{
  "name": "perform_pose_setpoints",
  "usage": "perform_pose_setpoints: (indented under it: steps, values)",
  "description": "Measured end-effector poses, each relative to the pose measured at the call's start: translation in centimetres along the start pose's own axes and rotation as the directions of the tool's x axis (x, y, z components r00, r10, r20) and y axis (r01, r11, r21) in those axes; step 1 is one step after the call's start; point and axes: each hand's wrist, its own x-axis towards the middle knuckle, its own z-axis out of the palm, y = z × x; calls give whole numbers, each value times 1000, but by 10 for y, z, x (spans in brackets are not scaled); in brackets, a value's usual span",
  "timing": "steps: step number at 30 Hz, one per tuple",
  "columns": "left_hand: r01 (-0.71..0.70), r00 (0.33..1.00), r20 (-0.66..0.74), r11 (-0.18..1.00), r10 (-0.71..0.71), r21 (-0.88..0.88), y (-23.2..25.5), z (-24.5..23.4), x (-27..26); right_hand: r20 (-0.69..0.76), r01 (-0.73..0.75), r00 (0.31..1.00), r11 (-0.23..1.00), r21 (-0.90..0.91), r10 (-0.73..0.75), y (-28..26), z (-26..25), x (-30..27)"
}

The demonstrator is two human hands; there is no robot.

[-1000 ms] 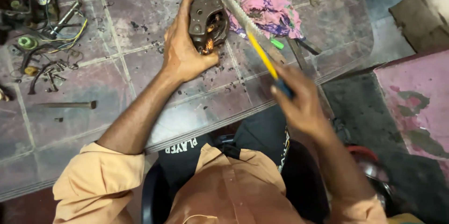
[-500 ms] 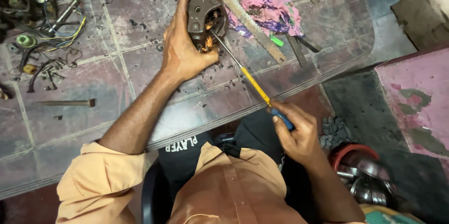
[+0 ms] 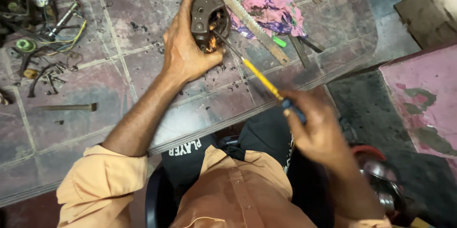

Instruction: Disassembling and cleaning a ceiling fan motor component on a workbench using a screwdriver and file.

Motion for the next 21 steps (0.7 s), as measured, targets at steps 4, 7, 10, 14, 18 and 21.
perform_pose_setpoints:
  steps: [4,7,10,14,18,21]
  values:
    - [36,998,44,992,-42,117,7,-8,0,-54,-50,997,992,120,56,18,38,-21]
    - [-96,995,66,943,79,319,6,-16,9,-109,-104,986,978,182,126,21,48,-24]
    - [-272,958,151,943,245,191,-7,-26,18,-168,-115,974,971,207,152,30,56,-27]
    - [-243,916,329,970,229,1,-47,-46,35,-204,-17,976,966,257,71,37,58,-25]
    - [-221,835,532,971,142,87,-17,-68,59,-201,62,979,976,210,-19,46,41,-16]
    - [-161,798,589,895,-130,416,28,-63,58,-159,69,986,981,184,-40,64,28,-8]
